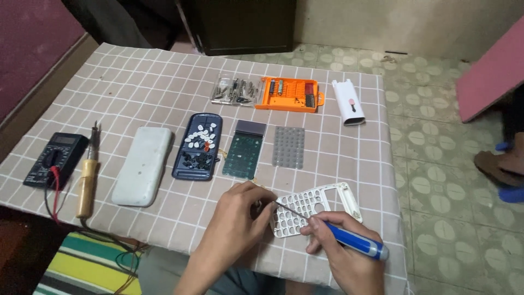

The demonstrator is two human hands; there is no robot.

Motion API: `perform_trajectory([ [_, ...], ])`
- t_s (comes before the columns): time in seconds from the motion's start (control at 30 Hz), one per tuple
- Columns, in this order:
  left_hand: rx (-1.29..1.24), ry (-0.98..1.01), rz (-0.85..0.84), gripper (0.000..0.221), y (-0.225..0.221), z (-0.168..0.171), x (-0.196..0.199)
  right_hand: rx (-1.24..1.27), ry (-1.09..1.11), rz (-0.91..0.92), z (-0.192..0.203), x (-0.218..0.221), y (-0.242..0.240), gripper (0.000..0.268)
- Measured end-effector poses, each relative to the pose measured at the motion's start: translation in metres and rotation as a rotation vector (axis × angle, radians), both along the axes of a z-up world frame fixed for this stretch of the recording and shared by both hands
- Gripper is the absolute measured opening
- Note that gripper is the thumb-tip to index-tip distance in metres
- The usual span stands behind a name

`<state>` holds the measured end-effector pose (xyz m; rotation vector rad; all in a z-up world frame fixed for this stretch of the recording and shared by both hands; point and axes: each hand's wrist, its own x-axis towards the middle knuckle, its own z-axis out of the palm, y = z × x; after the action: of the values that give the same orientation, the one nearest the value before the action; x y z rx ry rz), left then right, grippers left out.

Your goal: Disassembling a calculator and cleaning its internal components and casing using a screwdriver and a cleaning tool.

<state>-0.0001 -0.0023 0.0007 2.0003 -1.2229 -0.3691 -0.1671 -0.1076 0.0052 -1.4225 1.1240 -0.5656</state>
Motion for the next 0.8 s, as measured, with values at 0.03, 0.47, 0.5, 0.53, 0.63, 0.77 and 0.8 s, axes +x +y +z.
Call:
perform_trajectory([
  [0.03,0.002,-0.003,0.004,0.014,0.001,0.001,0.000,0.002,-0.003,0.004,-0.003,-0.001,0.001,0.019],
  [0.47,0.038,0.062,0.311,0.022,-0.007,0.011,0.064,-0.123,-0.095,-0.061,-0.007,-0.007,0.001,0.020],
  [0.5,-0.011,-0.047,0.412,0.027,-0.008,0.008,0.085,-0.089,-0.102,-0.078,-0.005,-0.007,0.002,0.020],
  [0.53,-0.012,-0.048,0.411,0.027,-0.007,0.004,0.104,-0.089,-0.103,-0.079,-0.006,-0.006,0.002,0.020],
  [0.63,-0.084,-0.297,0.497,0.028,-0.006,-0.008,0.150,-0.099,-0.071,-0.080,-0.006,-0.007,0.002,0.019],
  [0.77,0.016,-0.259,0.519,0.023,-0.007,-0.018,0.165,-0.010,-0.083,-0.109,-0.005,-0.007,-0.001,0.020],
  [0.8,0.031,-0.285,0.510,0.026,-0.007,-0.020,0.164,-0.017,-0.067,-0.108,-0.006,-0.007,-0.001,0.020],
])
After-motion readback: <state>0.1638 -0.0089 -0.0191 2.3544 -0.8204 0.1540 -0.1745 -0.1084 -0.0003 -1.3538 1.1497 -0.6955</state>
